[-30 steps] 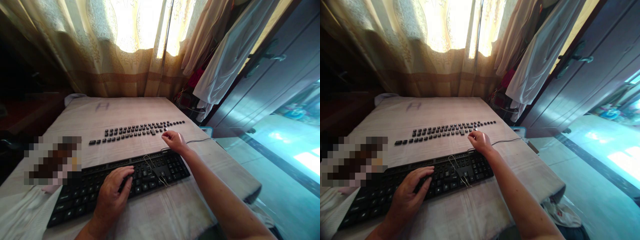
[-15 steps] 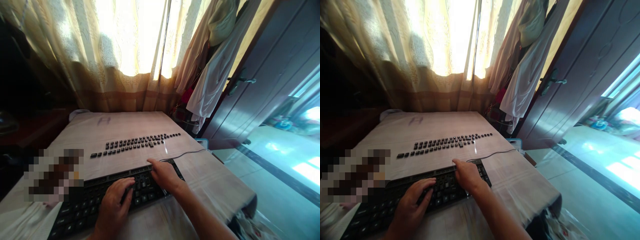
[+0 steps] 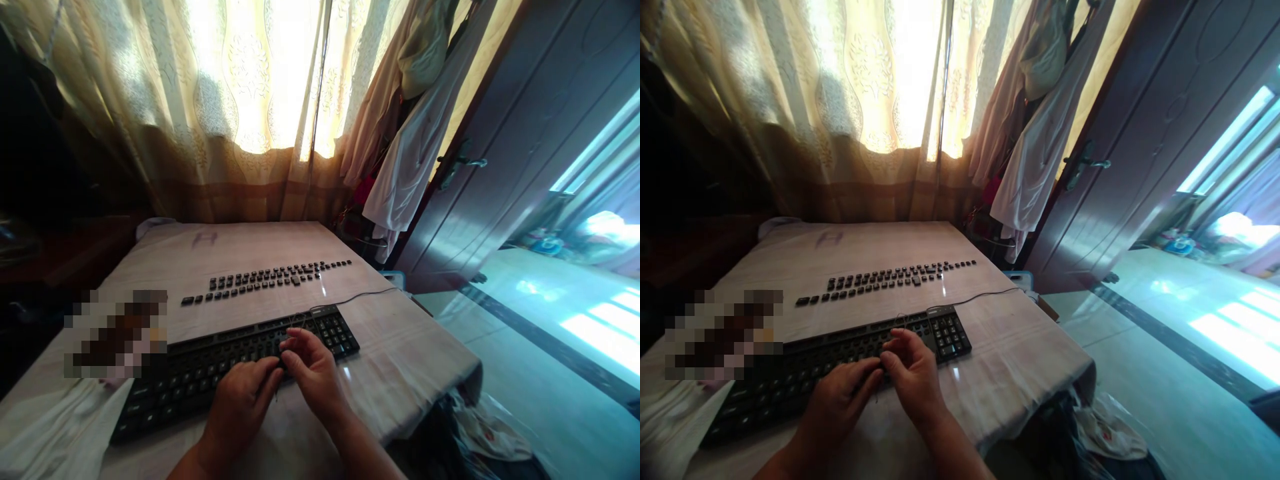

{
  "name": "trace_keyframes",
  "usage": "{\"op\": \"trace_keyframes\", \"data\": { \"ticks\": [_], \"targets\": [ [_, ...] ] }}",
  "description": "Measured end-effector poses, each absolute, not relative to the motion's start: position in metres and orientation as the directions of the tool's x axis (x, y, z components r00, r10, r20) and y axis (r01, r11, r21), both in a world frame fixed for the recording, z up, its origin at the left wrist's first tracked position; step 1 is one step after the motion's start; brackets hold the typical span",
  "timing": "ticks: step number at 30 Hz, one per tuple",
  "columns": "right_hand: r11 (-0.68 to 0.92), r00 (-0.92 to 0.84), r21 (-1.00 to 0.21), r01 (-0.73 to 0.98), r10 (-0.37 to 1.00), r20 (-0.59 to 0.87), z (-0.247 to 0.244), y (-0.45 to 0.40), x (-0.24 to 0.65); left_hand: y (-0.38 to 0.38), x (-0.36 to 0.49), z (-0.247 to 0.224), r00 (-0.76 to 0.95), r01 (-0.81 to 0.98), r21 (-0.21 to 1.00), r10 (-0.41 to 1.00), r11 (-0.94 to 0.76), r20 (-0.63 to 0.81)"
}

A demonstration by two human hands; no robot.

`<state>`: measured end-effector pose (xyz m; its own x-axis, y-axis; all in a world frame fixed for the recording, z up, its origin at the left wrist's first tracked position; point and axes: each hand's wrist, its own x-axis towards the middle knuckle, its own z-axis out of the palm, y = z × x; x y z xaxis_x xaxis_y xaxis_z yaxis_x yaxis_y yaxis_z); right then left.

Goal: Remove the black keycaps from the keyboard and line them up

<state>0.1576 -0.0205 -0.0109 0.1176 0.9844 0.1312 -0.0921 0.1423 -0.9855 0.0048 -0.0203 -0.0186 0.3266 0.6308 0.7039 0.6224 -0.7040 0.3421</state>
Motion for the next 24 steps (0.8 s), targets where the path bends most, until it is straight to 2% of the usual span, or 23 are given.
{"op": "trace_keyframes", "data": {
  "ticks": [3,5,7,14,20,24],
  "targets": [
    [0.156,0.066,-0.966,0.206,0.983,0.173,-0.012,-0.038,0.164,-0.025,0.008,-0.018,0.386,0.646,0.202,0.543,-0.736,0.746],
    [0.145,0.034,-0.945,0.294,0.986,0.162,-0.012,-0.046,0.170,-0.028,0.012,-0.017,0.432,0.653,0.112,0.490,-0.749,0.757],
    [0.120,0.016,-0.948,0.296,0.991,0.130,-0.012,-0.048,0.177,-0.031,0.016,-0.017,0.456,0.665,0.074,0.483,-0.743,0.748],
    [0.116,0.048,-0.978,0.173,0.991,0.126,-0.014,-0.047,0.198,-0.033,0.026,-0.022,0.514,0.672,0.087,0.547,-0.736,0.660],
    [0.096,0.077,-0.985,0.140,0.991,0.108,-0.032,-0.049,0.200,-0.030,0.035,-0.023,0.554,0.680,0.015,0.527,-0.733,0.644],
    [0.141,0.114,-0.986,0.086,0.982,0.151,-0.024,-0.032,0.228,-0.030,0.037,-0.019,0.528,0.690,0.060,0.558,-0.722,0.640]
  ]
}}
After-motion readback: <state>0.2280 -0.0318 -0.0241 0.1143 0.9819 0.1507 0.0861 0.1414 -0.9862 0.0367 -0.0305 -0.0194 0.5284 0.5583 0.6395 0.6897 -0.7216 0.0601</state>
